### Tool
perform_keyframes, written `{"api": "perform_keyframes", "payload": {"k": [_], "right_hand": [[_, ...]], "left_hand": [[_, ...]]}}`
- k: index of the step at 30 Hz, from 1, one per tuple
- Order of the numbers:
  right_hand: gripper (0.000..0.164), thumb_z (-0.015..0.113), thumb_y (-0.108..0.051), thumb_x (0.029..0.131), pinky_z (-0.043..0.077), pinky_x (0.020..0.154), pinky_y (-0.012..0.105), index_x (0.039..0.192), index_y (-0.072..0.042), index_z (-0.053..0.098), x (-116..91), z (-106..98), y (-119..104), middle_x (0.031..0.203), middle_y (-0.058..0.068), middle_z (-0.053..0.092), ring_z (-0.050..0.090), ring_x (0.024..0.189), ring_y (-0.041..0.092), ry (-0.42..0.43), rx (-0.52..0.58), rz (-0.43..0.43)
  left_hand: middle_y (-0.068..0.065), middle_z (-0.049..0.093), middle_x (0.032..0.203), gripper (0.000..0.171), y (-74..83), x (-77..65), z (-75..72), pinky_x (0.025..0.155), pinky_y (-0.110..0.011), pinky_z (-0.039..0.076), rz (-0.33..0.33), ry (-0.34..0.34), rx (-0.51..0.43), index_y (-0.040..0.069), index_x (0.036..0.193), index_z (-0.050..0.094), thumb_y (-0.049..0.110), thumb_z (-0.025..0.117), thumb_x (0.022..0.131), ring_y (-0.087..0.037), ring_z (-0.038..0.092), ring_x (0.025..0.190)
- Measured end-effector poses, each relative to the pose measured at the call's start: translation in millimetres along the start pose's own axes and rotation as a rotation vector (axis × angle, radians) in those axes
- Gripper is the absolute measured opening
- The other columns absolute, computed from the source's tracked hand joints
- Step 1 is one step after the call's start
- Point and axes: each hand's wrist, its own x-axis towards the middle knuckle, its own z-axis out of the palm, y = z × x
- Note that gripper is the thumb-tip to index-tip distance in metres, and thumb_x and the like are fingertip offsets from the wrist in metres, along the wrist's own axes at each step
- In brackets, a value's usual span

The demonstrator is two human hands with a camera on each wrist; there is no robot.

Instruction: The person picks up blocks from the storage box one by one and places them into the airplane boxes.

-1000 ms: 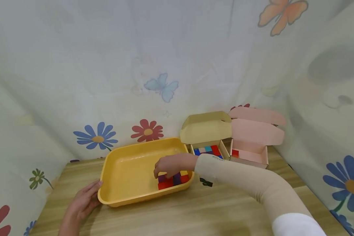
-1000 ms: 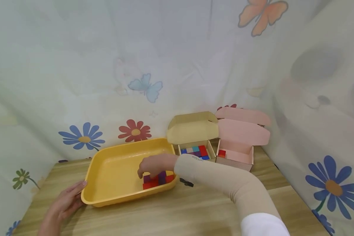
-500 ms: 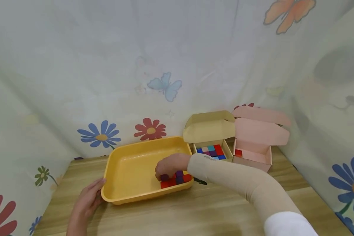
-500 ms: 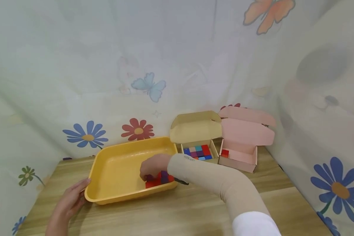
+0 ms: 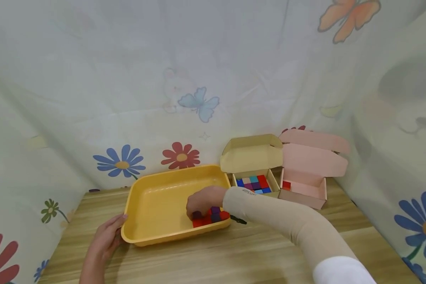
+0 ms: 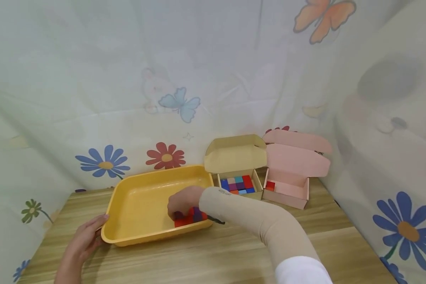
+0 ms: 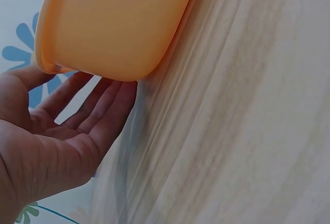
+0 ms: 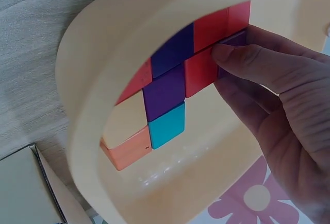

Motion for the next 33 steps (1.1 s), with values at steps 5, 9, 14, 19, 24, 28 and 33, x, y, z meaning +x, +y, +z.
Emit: {"api": "perform_keyframes", "payload": {"k": [5, 9, 14, 19, 24, 28, 33], "right_hand": [[0.023, 0.075, -0.014, 0.094, 0.050, 0.089, 0.021, 0.115, -0.025, 0.074, 1, 1, 3, 0.104, -0.010, 0.067, 0.057, 0.094, 0.011, 0.024, -0.015, -0.025], [0.021, 0.077, -0.016, 0.093, 0.052, 0.085, 0.020, 0.112, -0.025, 0.074, -3, -2, 5, 0.100, -0.011, 0.067, 0.059, 0.090, 0.009, 0.042, 0.012, -0.014], [0.014, 0.079, -0.020, 0.091, 0.051, 0.077, 0.018, 0.103, -0.024, 0.074, -8, -7, 7, 0.089, -0.012, 0.064, 0.059, 0.081, 0.009, 0.064, 0.103, 0.000], [0.005, 0.076, -0.022, 0.094, 0.048, 0.072, 0.016, 0.098, -0.020, 0.073, -11, -12, 9, 0.084, -0.012, 0.063, 0.057, 0.077, 0.007, 0.077, 0.097, -0.031], [0.004, 0.073, -0.019, 0.096, 0.048, 0.072, 0.015, 0.099, -0.018, 0.074, -22, -16, 15, 0.086, -0.011, 0.063, 0.056, 0.078, 0.007, 0.097, 0.065, -0.032], [0.007, 0.073, -0.018, 0.096, 0.047, 0.073, 0.015, 0.103, -0.017, 0.074, -32, -17, 20, 0.088, -0.009, 0.065, 0.056, 0.079, 0.008, 0.106, 0.036, -0.024], [0.007, 0.070, -0.018, 0.096, 0.044, 0.068, 0.015, 0.101, -0.015, 0.074, -51, -16, 28, 0.084, -0.009, 0.064, 0.054, 0.074, 0.007, 0.112, -0.009, -0.007]], "left_hand": [[-0.005, 0.050, 0.145, 0.082, 0.5, 2.0, 0.3, 0.089, -0.028, 0.056, -0.007, 0.000, 0.019, 0.001, 0.160, 0.026, 0.047, 0.060, 0.101, 0.004, 0.062, 0.099], [-0.007, 0.048, 0.148, 0.083, 1.3, 3.2, 1.6, 0.089, -0.028, 0.056, -0.005, -0.004, 0.032, 0.001, 0.160, 0.026, 0.049, 0.060, 0.101, 0.005, 0.062, 0.099], [-0.006, 0.050, 0.146, 0.082, 0.5, 3.2, 0.3, 0.091, -0.029, 0.056, -0.003, -0.007, 0.018, 0.001, 0.159, 0.027, 0.047, 0.060, 0.101, 0.003, 0.062, 0.101], [-0.015, 0.038, 0.157, 0.081, -1.8, 1.7, -2.8, 0.092, -0.030, 0.055, -0.009, -0.020, 0.019, 0.001, 0.160, 0.025, 0.047, 0.059, 0.102, 0.003, 0.061, 0.104], [-0.018, 0.023, 0.165, 0.082, -0.5, 1.3, -3.5, 0.095, -0.029, 0.054, -0.013, -0.042, 0.024, 0.003, 0.161, 0.022, 0.048, 0.057, 0.103, 0.006, 0.058, 0.106], [-0.019, 0.023, 0.165, 0.083, -0.5, 1.0, -3.9, 0.095, -0.029, 0.054, -0.008, -0.040, 0.023, 0.002, 0.161, 0.022, 0.048, 0.058, 0.102, 0.005, 0.059, 0.106], [-0.020, 0.024, 0.164, 0.083, -2.1, 1.7, -4.7, 0.095, -0.031, 0.055, -0.012, -0.037, 0.030, 0.001, 0.161, 0.023, 0.049, 0.058, 0.102, 0.003, 0.060, 0.105]]}}
